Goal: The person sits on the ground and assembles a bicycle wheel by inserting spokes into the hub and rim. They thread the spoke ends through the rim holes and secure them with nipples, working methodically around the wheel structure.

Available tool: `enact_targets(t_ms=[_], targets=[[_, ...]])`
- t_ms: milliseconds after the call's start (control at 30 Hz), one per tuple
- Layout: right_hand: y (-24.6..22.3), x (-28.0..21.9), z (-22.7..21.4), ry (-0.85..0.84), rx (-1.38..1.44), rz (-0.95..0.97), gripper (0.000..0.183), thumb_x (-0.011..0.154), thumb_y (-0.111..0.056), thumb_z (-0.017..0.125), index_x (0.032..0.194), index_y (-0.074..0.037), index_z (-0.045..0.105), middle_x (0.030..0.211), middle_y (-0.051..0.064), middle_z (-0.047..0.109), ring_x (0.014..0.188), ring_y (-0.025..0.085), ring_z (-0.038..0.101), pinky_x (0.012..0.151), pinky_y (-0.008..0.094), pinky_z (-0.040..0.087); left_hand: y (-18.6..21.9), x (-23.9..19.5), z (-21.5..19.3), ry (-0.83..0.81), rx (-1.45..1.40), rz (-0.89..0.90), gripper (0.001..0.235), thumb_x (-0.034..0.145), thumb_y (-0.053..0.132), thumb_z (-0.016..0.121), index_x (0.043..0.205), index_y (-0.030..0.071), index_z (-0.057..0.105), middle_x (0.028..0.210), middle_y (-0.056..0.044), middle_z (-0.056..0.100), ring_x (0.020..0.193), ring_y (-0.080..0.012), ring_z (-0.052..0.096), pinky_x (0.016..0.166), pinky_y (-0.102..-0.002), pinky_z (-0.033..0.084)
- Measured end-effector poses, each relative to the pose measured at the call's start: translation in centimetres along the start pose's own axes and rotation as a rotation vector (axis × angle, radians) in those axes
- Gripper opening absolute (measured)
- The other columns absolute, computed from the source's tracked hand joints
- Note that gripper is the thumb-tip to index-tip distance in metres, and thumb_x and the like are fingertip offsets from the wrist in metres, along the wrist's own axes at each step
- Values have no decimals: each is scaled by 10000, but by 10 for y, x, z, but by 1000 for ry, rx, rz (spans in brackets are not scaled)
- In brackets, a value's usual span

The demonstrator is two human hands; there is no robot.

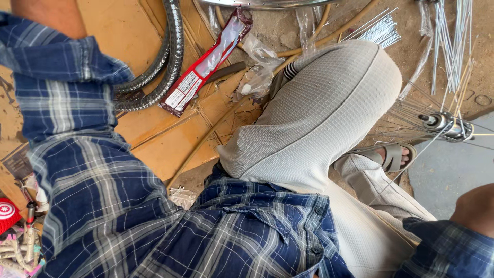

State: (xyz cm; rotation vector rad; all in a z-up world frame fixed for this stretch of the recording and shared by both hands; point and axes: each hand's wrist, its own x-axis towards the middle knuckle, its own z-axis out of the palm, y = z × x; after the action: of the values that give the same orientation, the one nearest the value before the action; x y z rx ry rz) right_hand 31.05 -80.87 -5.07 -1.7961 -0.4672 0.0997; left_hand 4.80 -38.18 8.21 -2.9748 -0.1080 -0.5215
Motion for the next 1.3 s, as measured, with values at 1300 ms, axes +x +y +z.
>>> enact_targets(t_ms=[1300], targets=[[-89,23,6,456,121,-156,263,1136,-289,543,1108,-52,654,913,39,711,835,87,658,714,240,514,-86,175,86,234,-325,-184,337,1010,241,697,1283,113,546,1059,-174,695,968,-435,676,777,-535,525]])
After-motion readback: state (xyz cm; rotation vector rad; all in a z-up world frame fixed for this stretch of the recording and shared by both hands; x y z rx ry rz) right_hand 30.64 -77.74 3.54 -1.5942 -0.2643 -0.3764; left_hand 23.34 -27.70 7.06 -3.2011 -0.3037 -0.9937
